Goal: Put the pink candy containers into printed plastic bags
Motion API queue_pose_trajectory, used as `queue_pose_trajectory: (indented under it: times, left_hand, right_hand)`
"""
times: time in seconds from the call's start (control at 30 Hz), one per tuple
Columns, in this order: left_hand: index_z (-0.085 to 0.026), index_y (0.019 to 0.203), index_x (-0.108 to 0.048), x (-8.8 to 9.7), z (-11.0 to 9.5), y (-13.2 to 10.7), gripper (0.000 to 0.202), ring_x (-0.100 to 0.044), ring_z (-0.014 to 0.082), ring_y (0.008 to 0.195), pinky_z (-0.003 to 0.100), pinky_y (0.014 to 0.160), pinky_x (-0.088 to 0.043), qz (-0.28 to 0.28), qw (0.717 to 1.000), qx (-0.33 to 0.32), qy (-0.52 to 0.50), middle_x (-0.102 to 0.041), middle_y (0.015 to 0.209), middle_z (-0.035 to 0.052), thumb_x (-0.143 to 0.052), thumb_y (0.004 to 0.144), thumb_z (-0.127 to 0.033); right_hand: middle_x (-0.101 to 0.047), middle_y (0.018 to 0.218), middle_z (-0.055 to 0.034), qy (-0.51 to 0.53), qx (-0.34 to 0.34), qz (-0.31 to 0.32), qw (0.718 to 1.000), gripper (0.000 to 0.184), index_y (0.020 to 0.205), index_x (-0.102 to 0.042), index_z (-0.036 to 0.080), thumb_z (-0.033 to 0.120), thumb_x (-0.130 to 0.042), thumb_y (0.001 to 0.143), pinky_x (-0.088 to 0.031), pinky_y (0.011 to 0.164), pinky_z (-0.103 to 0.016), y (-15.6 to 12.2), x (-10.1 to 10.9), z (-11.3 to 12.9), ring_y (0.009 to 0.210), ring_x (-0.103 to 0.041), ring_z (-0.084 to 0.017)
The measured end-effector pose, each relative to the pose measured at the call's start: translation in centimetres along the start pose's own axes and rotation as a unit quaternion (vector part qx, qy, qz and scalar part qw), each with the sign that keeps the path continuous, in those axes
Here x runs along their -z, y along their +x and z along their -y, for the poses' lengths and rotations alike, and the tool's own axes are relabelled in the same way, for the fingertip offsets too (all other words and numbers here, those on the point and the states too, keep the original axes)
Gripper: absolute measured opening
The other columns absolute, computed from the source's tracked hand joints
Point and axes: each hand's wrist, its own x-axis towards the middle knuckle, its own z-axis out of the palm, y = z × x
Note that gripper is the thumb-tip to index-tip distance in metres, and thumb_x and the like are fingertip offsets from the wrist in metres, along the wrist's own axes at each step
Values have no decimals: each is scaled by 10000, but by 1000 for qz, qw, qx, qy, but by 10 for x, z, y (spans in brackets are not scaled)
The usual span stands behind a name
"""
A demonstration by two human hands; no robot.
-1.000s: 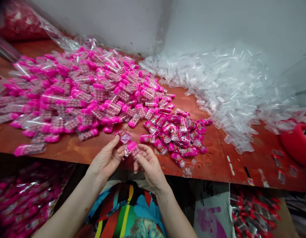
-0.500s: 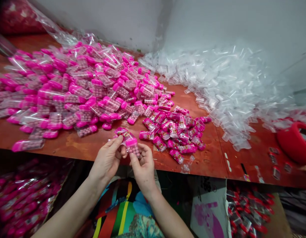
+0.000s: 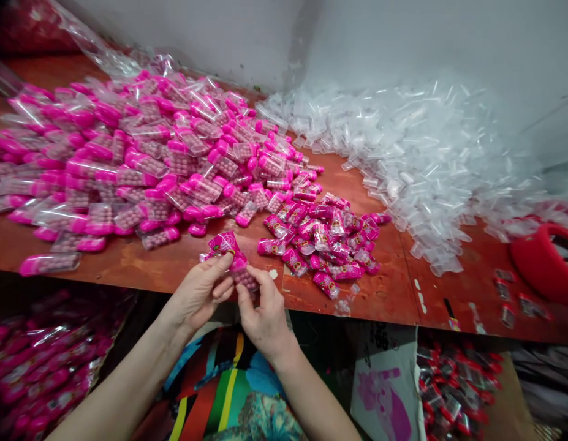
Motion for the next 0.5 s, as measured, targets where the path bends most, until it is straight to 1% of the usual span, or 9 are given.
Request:
queue_pose_trajectory:
  times: [0.07,0.13,0.17,0.2,0.23,0.3,0.37,0.43,0.5]
  left_hand:
    - [-139,667,-557,1,0,-1,312,-242,9,339,159,367,-205,-6,1000,6,21,-368,404,-96,-736,772,-372]
    - [-143,658,-553,2,0,-2,325,-247,15,333,166,371,-199,-14,999,15,44,-359,381,-95,-721,784,-391]
    - [-145,652,-549,2,0,-2,330,-251,17,330,169,372,-196,-18,998,19,53,-357,373,-93,-717,785,-396]
    - [-146,646,-546,3,1,-2,333,-250,18,328,172,373,-191,-21,998,21,58,-357,368,-92,-719,782,-396]
    - [-145,643,-546,2,1,-2,333,-247,17,325,173,372,-185,-24,998,21,60,-359,366,-92,-726,775,-392]
    - [-142,638,-548,1,2,-2,328,-237,14,320,176,371,-170,-32,998,18,60,-356,358,-93,-746,754,-377]
    - [-140,639,-553,-1,3,-2,325,-237,16,316,178,369,-161,-40,997,15,57,-351,347,-93,-752,746,-374]
    - [-139,645,-557,-2,3,-2,323,-232,17,315,178,367,-155,-41,998,16,52,-346,343,-93,-743,754,-379]
    - [-137,666,-566,-1,2,-2,315,-209,14,321,176,368,-147,-31,998,23,43,-343,354,-97,-719,780,-388]
  right_hand:
    - [-676,1047,-52,93,-83,4,992,315,1149,-575,244,238,-657,845,-564,757,-314,2,-1,4,867,-677,-172]
    - [-672,921,-25,186,-166,16,968,282,1115,-560,228,289,-651,854,-537,561,-245,4,-3,6,640,-639,-114]
    - [-662,873,-9,213,-190,21,958,280,1103,-556,224,303,-654,853,-505,498,-221,4,-5,6,566,-601,-92]
    - [-655,857,-3,222,-198,21,955,281,1095,-555,221,305,-661,848,-497,489,-212,4,-6,6,551,-587,-84]
    - [-655,874,-6,217,-192,14,957,281,1089,-558,220,297,-669,842,-518,534,-219,4,-8,5,595,-608,-90]
    - [-662,962,-31,179,-157,-1,971,286,1088,-568,223,267,-684,830,-560,717,-270,3,-10,4,792,-661,-131]
    - [-662,1027,-48,132,-121,-8,984,292,1107,-577,229,251,-677,834,-545,850,-322,3,-10,3,929,-662,-166]
    - [-665,1030,-51,111,-112,-7,987,293,1121,-579,232,253,-666,842,-541,871,-341,4,-9,4,938,-665,-176]
    - [-672,1016,-50,132,-137,-2,982,291,1107,-579,226,265,-675,835,-542,880,-352,6,-7,6,936,-669,-179]
